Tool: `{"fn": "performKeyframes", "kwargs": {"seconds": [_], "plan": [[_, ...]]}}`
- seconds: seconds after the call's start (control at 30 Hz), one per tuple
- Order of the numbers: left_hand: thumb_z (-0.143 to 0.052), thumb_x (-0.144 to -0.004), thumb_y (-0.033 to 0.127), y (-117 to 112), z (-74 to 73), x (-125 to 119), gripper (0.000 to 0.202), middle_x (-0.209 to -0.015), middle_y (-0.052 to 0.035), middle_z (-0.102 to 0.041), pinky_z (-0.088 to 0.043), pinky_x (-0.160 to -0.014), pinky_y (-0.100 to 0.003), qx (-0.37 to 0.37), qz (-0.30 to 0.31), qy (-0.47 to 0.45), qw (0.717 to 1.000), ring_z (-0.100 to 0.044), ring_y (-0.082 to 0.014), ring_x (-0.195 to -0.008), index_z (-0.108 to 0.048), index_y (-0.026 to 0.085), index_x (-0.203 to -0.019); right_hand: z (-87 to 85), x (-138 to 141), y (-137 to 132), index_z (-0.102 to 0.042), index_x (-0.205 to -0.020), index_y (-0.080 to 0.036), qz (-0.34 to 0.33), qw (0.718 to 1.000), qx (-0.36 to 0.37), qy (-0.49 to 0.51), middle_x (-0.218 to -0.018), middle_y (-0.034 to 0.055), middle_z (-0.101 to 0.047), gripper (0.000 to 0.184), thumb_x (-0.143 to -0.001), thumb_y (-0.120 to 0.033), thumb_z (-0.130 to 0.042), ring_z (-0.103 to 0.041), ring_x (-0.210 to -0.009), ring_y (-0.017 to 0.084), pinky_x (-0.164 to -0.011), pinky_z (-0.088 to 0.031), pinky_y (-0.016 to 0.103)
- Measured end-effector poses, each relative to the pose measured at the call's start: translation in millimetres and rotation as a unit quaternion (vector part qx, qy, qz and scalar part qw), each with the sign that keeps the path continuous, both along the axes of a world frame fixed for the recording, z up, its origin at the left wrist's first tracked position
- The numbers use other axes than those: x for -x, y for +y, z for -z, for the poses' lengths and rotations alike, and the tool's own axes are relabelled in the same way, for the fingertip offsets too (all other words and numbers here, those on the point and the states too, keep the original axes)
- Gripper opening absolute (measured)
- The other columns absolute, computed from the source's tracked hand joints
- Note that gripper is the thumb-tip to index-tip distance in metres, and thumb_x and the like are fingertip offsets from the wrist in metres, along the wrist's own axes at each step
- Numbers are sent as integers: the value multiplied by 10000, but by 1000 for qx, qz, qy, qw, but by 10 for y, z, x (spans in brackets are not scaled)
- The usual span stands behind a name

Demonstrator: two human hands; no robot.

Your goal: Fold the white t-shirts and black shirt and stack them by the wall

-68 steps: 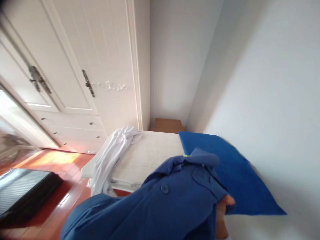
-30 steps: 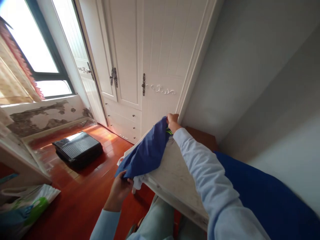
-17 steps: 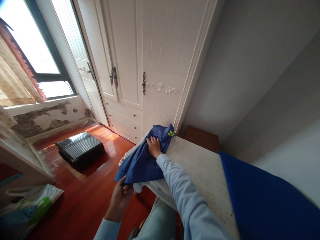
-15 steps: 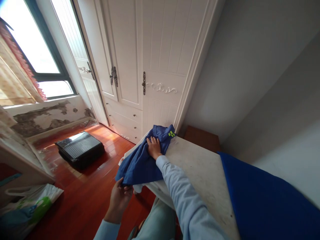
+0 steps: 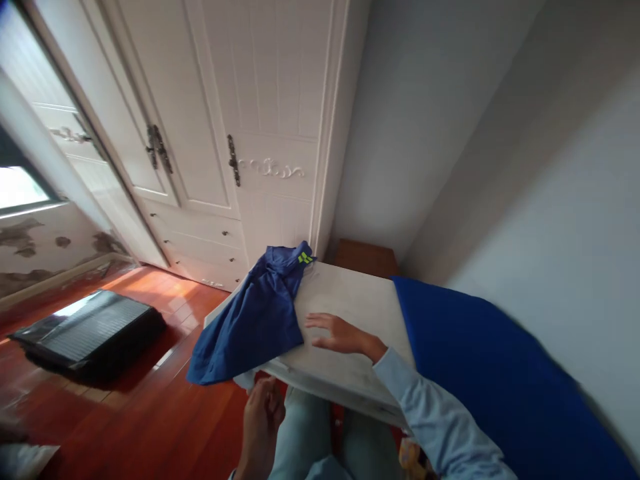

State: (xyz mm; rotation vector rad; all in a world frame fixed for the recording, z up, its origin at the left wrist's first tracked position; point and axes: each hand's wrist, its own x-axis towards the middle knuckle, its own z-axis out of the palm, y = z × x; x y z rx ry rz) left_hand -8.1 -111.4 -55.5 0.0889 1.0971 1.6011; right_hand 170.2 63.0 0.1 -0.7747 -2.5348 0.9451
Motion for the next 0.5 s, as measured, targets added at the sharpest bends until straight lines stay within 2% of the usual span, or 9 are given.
{"fn": "performKeyframes", "kwargs": {"seconds": [0.03,0.1,0.17,0.23,0.3,0.37,0.4,0.43,0.5], "plan": [[-839,-605,504,13,31,-82,511,-510,91,-328,-211,-391,-188,3,36,19,999,-285,-43,-408,-426,206,-636,-36,-348,-74,-661,-1355,-239,39,999,9,-8,-1496,104,-561,513,-915,-502,-661,-508,-1405,270,-1201,-378,464],[-825,-614,527,41,83,-237,508,-508,79,-359,-218,-399,-195,4,108,46,993,-313,-51,-412,-435,202,-617,-118,-1071,-201,-655,-1360,-238,159,987,8,-12,-1463,105,-593,535,-918,-538,-638,-521,-1393,276,-1198,-381,478],[-811,-624,553,62,129,-374,518,-512,68,-389,-238,-410,-199,3,169,59,984,-346,-58,-421,-434,198,-603,-199,-1828,-317,-649,-1357,-231,296,955,-17,-11,-1433,113,-617,535,-928,-546,-597,-551,-1362,280,-1177,-405,485],[-816,-617,567,74,181,-485,531,-517,61,-422,-252,-413,-199,16,215,62,974,-378,-63,-424,-436,195,-603,-269,-2581,-455,-655,-1337,-212,428,901,-56,-42,-1411,132,-630,505,-920,-489,-591,-579,-1331,290,-1153,-430,488],[-833,-603,555,80,246,-564,510,-537,51,-479,-280,-418,-197,42,245,54,967,-421,-70,-431,-480,188,-639,-313,-3244,-635,-663,-1315,-176,563,813,-70,-134,-1402,162,-630,464,-902,-378,-605,-588,-1319,297,-1132,-447,458],[-845,-603,516,86,322,-613,461,-582,31,-552,-328,-432,-199,66,267,36,961,-484,-86,-455,-559,174,-717,-309,-3729,-846,-678,-1282,-114,666,708,-44,-231,-1375,221,-632,439,-880,-282,-621,-606,-1292,316,-1073,-481,421],[-847,-609,495,90,360,-629,446,-611,18,-586,-350,-440,-202,73,274,27,959,-515,-96,-473,-600,163,-774,-285,-3890,-956,-691,-1250,-90,697,668,-25,-262,-1344,248,-643,419,-868,-250,-634,-626,-1260,327,-1026,-502,404],[-848,-610,477,94,398,-639,448,-634,8,-611,-362,-442,-202,81,279,21,957,-536,-103,-483,-633,153,-832,-247,-3999,-1061,-712,-1204,-79,713,643,-9,-280,-1300,265,-663,387,-852,-230,-656,-651,-1215,337,-974,-519,392],[-853,-607,445,105,466,-646,476,-661,-3,-641,-365,-430,-199,100,285,16,953,-549,-109,-479,-667,139,-920,-153,-4101,-1240,-753,-1085,-98,718,633,5,-288,-1188,258,-714,291,-826,-220,-697,-695,-1106,338,-889,-526,376]]}}
